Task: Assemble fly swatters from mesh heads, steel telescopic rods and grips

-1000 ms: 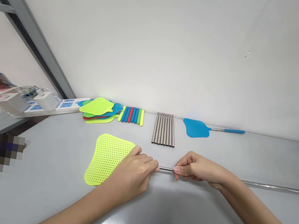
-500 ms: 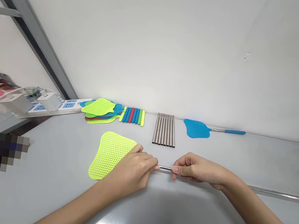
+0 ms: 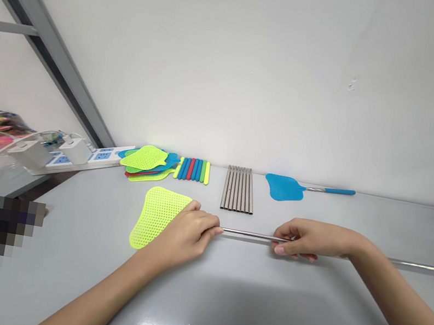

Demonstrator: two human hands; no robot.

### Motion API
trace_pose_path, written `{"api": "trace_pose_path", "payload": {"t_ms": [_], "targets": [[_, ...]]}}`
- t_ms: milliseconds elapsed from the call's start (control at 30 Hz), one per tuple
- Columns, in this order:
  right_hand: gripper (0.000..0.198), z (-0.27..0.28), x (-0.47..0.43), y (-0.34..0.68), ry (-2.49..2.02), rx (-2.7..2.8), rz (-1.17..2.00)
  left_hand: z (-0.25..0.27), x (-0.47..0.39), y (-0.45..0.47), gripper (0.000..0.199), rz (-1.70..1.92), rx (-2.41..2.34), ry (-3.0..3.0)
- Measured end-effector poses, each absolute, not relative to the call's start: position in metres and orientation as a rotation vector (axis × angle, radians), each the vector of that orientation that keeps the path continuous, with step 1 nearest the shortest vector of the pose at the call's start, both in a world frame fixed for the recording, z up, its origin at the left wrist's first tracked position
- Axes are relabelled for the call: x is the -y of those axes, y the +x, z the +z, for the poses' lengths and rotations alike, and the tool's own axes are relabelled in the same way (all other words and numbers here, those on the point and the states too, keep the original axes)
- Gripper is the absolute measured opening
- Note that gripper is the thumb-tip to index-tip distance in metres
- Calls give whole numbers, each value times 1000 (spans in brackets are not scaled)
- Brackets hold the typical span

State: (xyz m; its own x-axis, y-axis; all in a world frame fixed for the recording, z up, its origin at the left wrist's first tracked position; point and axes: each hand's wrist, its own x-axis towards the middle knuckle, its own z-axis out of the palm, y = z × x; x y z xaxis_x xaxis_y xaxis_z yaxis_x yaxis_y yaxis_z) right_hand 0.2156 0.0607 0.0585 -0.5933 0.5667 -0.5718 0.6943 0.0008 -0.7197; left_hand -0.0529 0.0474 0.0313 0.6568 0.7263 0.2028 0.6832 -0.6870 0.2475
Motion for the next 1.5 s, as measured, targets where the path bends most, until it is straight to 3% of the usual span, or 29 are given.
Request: {"api": "trace_pose_path", "payload": {"t_ms": [300, 500, 933, 1133, 1500], "targets": [[32, 76, -64, 250, 1535, -2096, -1510, 33, -51, -55, 28, 486, -1209, 2653], [38, 72, -70, 255, 1424, -2078, -1675, 33, -54, -56, 29, 459, -1227, 2657], [31, 55, -67, 236, 1278, -1898, -1941, 28, -41, -47, 28, 345, -1111, 2688], [26, 31, -66, 233, 1134, -1718, -2269, 28, -38, -44, 29, 302, -1139, 2787], [27, 15, -67, 228, 1066, -1658, -2348, 23, -33, -39, 28, 208, -1146, 2810]]}}
